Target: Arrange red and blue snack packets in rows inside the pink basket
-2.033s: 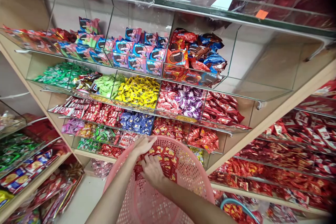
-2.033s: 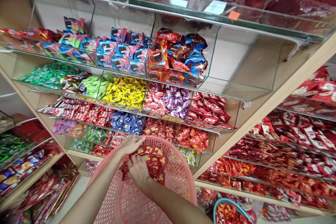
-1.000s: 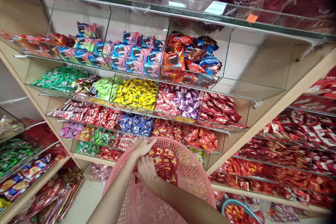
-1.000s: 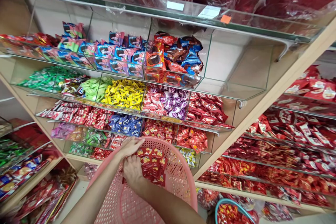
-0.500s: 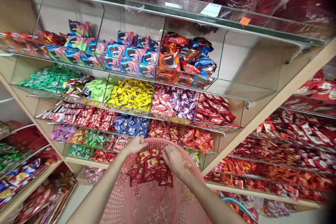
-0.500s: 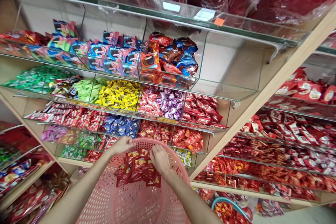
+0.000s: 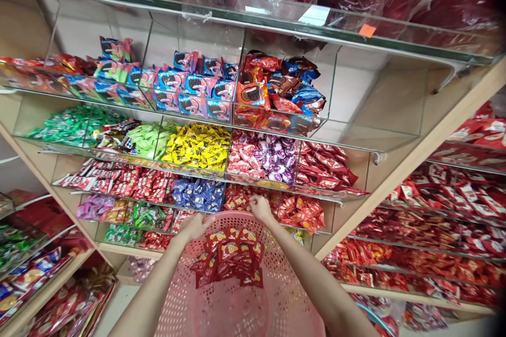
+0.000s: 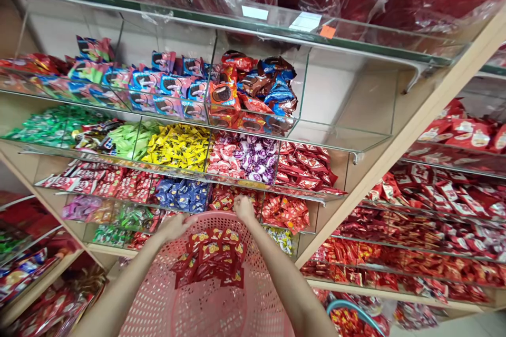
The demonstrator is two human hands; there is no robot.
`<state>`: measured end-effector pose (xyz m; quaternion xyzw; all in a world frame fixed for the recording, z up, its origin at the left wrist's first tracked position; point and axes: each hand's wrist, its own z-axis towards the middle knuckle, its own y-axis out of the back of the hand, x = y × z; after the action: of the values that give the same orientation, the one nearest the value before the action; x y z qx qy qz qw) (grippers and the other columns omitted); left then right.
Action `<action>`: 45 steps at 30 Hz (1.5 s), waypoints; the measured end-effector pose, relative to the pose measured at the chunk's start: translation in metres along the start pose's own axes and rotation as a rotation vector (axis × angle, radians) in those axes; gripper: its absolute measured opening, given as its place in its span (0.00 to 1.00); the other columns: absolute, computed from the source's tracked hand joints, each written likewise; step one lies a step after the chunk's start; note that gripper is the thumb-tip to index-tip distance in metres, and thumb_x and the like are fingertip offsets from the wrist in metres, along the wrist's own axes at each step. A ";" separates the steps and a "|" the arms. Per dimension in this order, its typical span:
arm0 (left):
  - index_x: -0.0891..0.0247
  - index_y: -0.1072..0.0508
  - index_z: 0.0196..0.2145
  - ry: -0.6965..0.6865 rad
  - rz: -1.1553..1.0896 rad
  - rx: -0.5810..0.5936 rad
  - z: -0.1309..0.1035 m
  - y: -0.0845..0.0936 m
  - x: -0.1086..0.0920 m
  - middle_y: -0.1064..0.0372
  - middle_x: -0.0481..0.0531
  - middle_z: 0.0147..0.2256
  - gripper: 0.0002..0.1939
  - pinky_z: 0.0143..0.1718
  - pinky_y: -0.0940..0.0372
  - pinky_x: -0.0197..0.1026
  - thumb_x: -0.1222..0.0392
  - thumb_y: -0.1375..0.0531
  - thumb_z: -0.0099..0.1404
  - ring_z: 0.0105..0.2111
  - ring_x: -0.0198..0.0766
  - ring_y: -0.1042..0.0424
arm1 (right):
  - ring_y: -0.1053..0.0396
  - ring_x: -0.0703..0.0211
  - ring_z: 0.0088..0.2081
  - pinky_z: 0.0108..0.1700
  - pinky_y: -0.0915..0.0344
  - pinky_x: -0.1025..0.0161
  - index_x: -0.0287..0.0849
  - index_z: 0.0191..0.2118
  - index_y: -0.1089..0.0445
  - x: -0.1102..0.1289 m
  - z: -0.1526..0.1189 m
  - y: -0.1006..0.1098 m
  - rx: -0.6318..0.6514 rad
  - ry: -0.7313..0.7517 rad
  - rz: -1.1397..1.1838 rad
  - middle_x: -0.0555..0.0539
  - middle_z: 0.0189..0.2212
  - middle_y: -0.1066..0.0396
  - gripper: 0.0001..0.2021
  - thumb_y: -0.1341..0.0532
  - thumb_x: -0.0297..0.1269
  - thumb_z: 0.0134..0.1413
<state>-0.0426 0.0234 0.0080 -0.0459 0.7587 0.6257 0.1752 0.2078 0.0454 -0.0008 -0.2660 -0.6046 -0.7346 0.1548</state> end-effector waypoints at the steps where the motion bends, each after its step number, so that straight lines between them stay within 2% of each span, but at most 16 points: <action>1: 0.62 0.29 0.33 0.025 -0.005 0.015 0.000 0.002 -0.002 0.28 0.61 0.37 0.27 0.36 0.40 0.43 0.37 0.56 0.58 0.40 0.52 0.30 | 0.32 0.62 0.30 0.30 0.44 0.69 0.41 0.30 0.29 0.000 0.008 -0.003 0.016 -0.031 -0.023 0.45 0.28 0.28 0.09 0.47 0.29 0.48; 5: 0.62 0.29 0.31 0.078 -0.036 0.055 0.000 0.009 -0.006 0.27 0.60 0.36 0.29 0.36 0.40 0.43 0.34 0.55 0.55 0.40 0.51 0.30 | 0.30 0.56 0.32 0.30 0.43 0.66 0.38 0.28 0.28 -0.001 0.026 -0.015 0.023 -0.090 -0.070 0.37 0.30 0.27 0.07 0.45 0.30 0.46; 8: 0.62 0.29 0.31 0.083 -0.049 0.063 0.000 0.010 -0.007 0.27 0.60 0.36 0.29 0.36 0.40 0.42 0.34 0.55 0.54 0.39 0.51 0.30 | 0.30 0.54 0.32 0.31 0.43 0.65 0.37 0.26 0.28 0.000 0.031 -0.025 0.033 -0.101 -0.074 0.35 0.30 0.28 0.08 0.44 0.32 0.47; 12: 0.62 0.29 0.32 0.071 -0.030 0.056 0.001 0.008 -0.007 0.27 0.62 0.36 0.30 0.34 0.40 0.43 0.34 0.55 0.55 0.39 0.52 0.30 | 0.30 0.56 0.31 0.30 0.43 0.66 0.37 0.24 0.29 -0.001 0.036 -0.032 0.022 -0.096 -0.039 0.37 0.27 0.28 0.07 0.44 0.31 0.46; 16: 0.63 0.29 0.30 0.065 -0.015 0.058 0.003 0.006 -0.005 0.27 0.61 0.35 0.29 0.34 0.40 0.42 0.35 0.56 0.56 0.38 0.51 0.29 | 0.31 0.59 0.29 0.30 0.43 0.68 0.38 0.26 0.30 -0.004 0.035 -0.029 -0.024 -0.038 0.049 0.42 0.25 0.28 0.09 0.46 0.32 0.49; 20: 0.62 0.29 0.30 0.070 -0.009 0.045 0.004 0.003 -0.003 0.27 0.60 0.35 0.29 0.33 0.40 0.41 0.35 0.56 0.56 0.37 0.50 0.29 | 0.32 0.60 0.33 0.35 0.40 0.68 0.38 0.34 0.32 -0.004 0.026 -0.018 -0.108 0.037 0.147 0.43 0.31 0.29 0.13 0.53 0.36 0.54; 23: 0.62 0.29 0.30 0.059 -0.033 0.038 0.004 0.003 -0.002 0.27 0.60 0.34 0.29 0.32 0.39 0.41 0.35 0.56 0.56 0.37 0.49 0.29 | 0.33 0.59 0.37 0.41 0.40 0.65 0.38 0.39 0.36 -0.004 0.014 -0.009 -0.266 0.073 0.356 0.42 0.36 0.30 0.14 0.55 0.39 0.56; 26: 0.62 0.29 0.30 0.058 -0.046 0.041 0.003 0.002 -0.002 0.26 0.60 0.34 0.30 0.32 0.39 0.41 0.34 0.57 0.56 0.37 0.50 0.29 | 0.34 0.61 0.34 0.38 0.37 0.64 0.41 0.37 0.39 -0.003 0.000 -0.003 -0.344 0.030 0.757 0.45 0.33 0.32 0.12 0.51 0.43 0.54; 28: 0.62 0.29 0.29 0.057 -0.028 0.038 0.003 0.001 -0.002 0.27 0.61 0.34 0.31 0.33 0.39 0.42 0.34 0.58 0.56 0.37 0.51 0.29 | 0.34 0.64 0.28 0.33 0.35 0.65 0.43 0.34 0.41 -0.001 -0.010 0.000 -0.249 -0.100 1.008 0.50 0.28 0.34 0.10 0.49 0.44 0.53; 30: 0.62 0.29 0.29 0.063 -0.006 0.033 0.003 0.001 -0.002 0.27 0.61 0.34 0.31 0.34 0.39 0.43 0.34 0.59 0.56 0.37 0.52 0.29 | 0.35 0.67 0.25 0.30 0.34 0.67 0.44 0.33 0.42 0.004 -0.021 0.004 -0.041 -0.273 1.203 0.53 0.24 0.35 0.08 0.48 0.42 0.53; 32: 0.62 0.30 0.30 0.076 0.009 0.025 0.003 0.000 -0.003 0.27 0.62 0.34 0.31 0.34 0.39 0.44 0.34 0.59 0.56 0.38 0.52 0.29 | 0.35 0.68 0.24 0.28 0.35 0.69 0.42 0.32 0.41 0.011 -0.030 0.008 0.206 -0.440 1.287 0.53 0.23 0.35 0.07 0.48 0.40 0.54; 34: 0.62 0.29 0.30 0.083 0.011 0.017 0.002 0.000 -0.003 0.27 0.61 0.34 0.31 0.34 0.39 0.43 0.35 0.59 0.57 0.38 0.52 0.29 | 0.35 0.69 0.24 0.26 0.37 0.70 0.41 0.31 0.40 0.019 -0.040 0.010 0.425 -0.501 1.258 0.52 0.23 0.35 0.08 0.47 0.40 0.54; 35: 0.62 0.29 0.30 0.082 0.010 0.012 0.002 0.000 -0.003 0.27 0.61 0.34 0.31 0.33 0.39 0.43 0.34 0.59 0.56 0.38 0.51 0.29 | 0.35 0.69 0.24 0.26 0.37 0.70 0.41 0.32 0.39 0.023 -0.044 0.010 0.510 -0.472 1.210 0.52 0.24 0.34 0.09 0.46 0.42 0.53; 38: 0.62 0.28 0.31 0.074 0.013 -0.006 0.001 -0.001 -0.004 0.27 0.61 0.35 0.31 0.33 0.38 0.43 0.34 0.58 0.56 0.37 0.51 0.29 | 0.35 0.67 0.27 0.28 0.37 0.68 0.44 0.40 0.40 0.033 -0.059 0.004 0.667 -0.231 0.940 0.53 0.29 0.34 0.19 0.37 0.44 0.42; 41: 0.62 0.28 0.34 0.077 0.022 -0.010 0.002 -0.001 -0.003 0.27 0.62 0.36 0.31 0.34 0.38 0.43 0.35 0.58 0.56 0.39 0.52 0.29 | 0.36 0.64 0.32 0.32 0.38 0.66 0.46 0.48 0.44 0.042 -0.073 -0.005 0.612 0.061 0.529 0.52 0.35 0.35 0.33 0.32 0.36 0.31; 45: 0.62 0.27 0.34 0.080 0.037 -0.008 0.003 -0.002 -0.002 0.27 0.63 0.37 0.31 0.35 0.38 0.43 0.35 0.58 0.57 0.39 0.52 0.29 | 0.36 0.55 0.42 0.40 0.40 0.62 0.47 0.53 0.48 0.052 -0.086 -0.012 0.500 0.344 0.027 0.45 0.46 0.40 0.36 0.37 0.26 0.32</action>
<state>-0.0397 0.0255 0.0065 -0.0575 0.7633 0.6297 0.1327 0.1415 -0.0307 0.0087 -0.0994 -0.7281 -0.5951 0.3254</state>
